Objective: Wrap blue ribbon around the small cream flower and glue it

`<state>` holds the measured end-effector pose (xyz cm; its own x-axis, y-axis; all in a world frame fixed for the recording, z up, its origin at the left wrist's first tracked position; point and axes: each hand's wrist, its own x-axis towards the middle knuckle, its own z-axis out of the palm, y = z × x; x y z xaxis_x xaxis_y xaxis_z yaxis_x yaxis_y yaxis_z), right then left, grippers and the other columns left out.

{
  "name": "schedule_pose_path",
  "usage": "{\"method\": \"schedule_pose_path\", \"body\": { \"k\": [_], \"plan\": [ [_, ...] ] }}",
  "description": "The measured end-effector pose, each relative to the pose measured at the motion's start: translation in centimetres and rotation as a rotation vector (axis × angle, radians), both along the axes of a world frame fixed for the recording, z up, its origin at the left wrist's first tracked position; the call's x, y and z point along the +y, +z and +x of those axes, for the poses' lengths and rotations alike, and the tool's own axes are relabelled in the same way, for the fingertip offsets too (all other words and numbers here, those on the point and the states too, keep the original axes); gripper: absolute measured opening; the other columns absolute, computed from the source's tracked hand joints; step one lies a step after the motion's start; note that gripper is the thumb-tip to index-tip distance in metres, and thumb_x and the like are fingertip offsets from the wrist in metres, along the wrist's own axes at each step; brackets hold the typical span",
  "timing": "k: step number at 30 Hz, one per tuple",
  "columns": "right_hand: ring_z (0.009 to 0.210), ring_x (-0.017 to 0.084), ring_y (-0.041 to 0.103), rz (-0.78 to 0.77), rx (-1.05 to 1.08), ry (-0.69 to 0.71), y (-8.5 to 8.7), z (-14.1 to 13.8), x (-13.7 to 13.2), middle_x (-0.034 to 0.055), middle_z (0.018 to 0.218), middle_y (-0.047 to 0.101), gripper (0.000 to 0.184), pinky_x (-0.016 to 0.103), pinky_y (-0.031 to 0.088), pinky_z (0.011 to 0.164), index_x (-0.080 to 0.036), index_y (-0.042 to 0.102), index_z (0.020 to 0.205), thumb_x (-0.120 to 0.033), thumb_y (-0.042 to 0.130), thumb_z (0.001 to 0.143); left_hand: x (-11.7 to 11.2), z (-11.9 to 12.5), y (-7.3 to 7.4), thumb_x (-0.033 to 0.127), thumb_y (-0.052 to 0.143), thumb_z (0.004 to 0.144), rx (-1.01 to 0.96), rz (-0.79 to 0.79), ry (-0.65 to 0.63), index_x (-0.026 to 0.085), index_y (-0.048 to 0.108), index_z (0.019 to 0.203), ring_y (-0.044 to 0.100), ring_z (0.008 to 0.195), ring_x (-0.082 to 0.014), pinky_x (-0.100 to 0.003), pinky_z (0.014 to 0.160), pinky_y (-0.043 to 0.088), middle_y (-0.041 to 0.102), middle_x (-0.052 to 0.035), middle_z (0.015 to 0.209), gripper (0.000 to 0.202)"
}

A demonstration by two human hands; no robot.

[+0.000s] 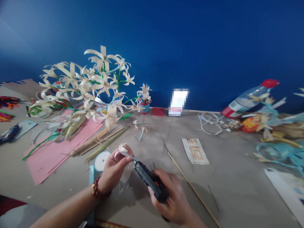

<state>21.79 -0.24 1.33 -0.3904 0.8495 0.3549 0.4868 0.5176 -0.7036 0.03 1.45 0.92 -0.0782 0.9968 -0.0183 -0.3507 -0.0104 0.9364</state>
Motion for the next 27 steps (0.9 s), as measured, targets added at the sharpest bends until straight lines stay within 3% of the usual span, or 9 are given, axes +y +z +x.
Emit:
{"method": "schedule_pose_path", "body": {
  "k": [27],
  "plan": [
    [0.058,0.015,0.062,0.123,-0.042,0.059,0.08,-0.04,0.15,-0.0022,0.07,0.066,0.017,0.023,0.045,0.055,-0.023,0.052,0.099,-0.021,0.052,0.083,-0.12,0.1,0.06,0.025,0.074,0.08,0.018,0.011,-0.018,0.017,0.065,0.078,0.052,0.076,-0.0138,-0.025,0.071,0.042,0.058,-0.0018,0.078,0.012]
  ]
}}
